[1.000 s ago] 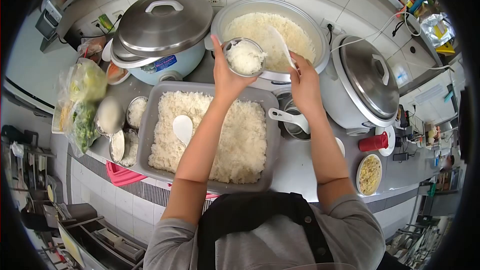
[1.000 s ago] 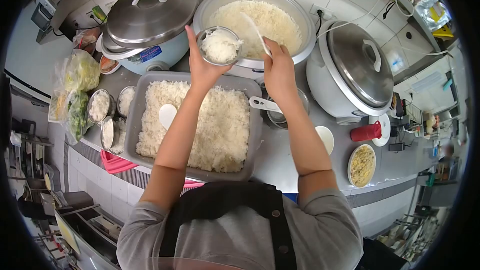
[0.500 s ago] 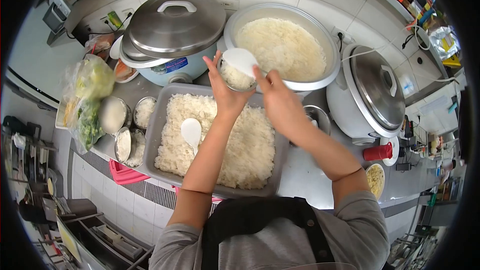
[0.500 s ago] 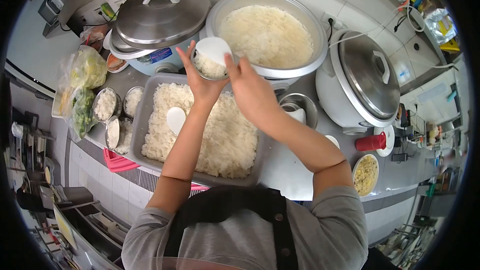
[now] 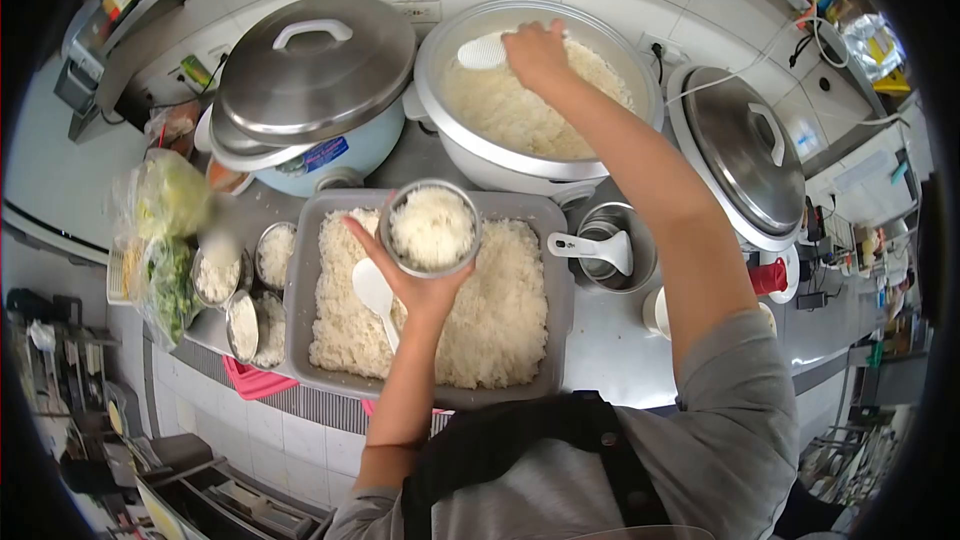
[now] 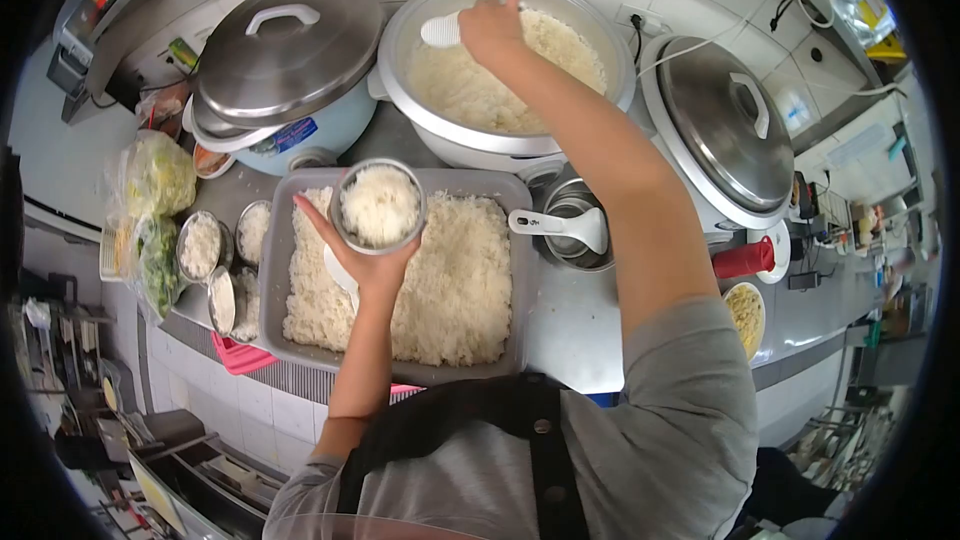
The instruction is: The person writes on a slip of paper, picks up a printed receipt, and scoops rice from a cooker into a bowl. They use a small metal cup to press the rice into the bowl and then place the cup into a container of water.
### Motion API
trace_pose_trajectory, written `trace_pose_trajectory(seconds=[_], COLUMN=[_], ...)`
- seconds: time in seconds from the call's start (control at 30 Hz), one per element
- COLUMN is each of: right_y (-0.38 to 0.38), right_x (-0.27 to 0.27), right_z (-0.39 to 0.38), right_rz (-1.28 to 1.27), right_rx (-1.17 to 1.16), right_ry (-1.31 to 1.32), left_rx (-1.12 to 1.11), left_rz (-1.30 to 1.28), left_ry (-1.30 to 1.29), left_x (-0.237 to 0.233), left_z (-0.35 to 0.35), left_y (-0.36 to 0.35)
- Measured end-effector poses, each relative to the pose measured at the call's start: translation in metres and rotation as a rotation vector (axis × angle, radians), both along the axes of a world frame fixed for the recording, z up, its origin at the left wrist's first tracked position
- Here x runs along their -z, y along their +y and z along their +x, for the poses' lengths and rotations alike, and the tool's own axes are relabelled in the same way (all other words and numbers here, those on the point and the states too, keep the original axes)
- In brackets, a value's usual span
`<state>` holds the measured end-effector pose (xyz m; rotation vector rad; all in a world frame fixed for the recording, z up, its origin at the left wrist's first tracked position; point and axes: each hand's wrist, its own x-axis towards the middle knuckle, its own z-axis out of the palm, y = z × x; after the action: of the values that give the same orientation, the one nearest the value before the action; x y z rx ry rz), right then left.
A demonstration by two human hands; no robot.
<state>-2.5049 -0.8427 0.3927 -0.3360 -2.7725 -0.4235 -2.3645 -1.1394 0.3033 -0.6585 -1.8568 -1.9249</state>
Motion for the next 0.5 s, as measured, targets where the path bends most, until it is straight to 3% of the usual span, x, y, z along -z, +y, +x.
trace_pose_trajectory(seconds=[0.2, 0.4, 0.5], right_y=[0.024, 0.035, 0.045], right_x=[0.082, 0.075, 0.086], right_z=[-0.05, -0.04, -0.04], right_rz=[0.061, -0.238, -0.249], right_rx=[0.009, -0.003, -0.047], right_ry=[-0.207, -0.206, -0.21], left_rx=[-0.051, -0.201, -0.12], left_rz=[-0.188, -0.358, -0.225], left_ry=[-0.035, -0.018, -0.03], left_x=[0.009, 0.009, 0.021], left_z=[0.03, 0.043, 0.037], left_y=[-0.033, -0.05, -0.039])
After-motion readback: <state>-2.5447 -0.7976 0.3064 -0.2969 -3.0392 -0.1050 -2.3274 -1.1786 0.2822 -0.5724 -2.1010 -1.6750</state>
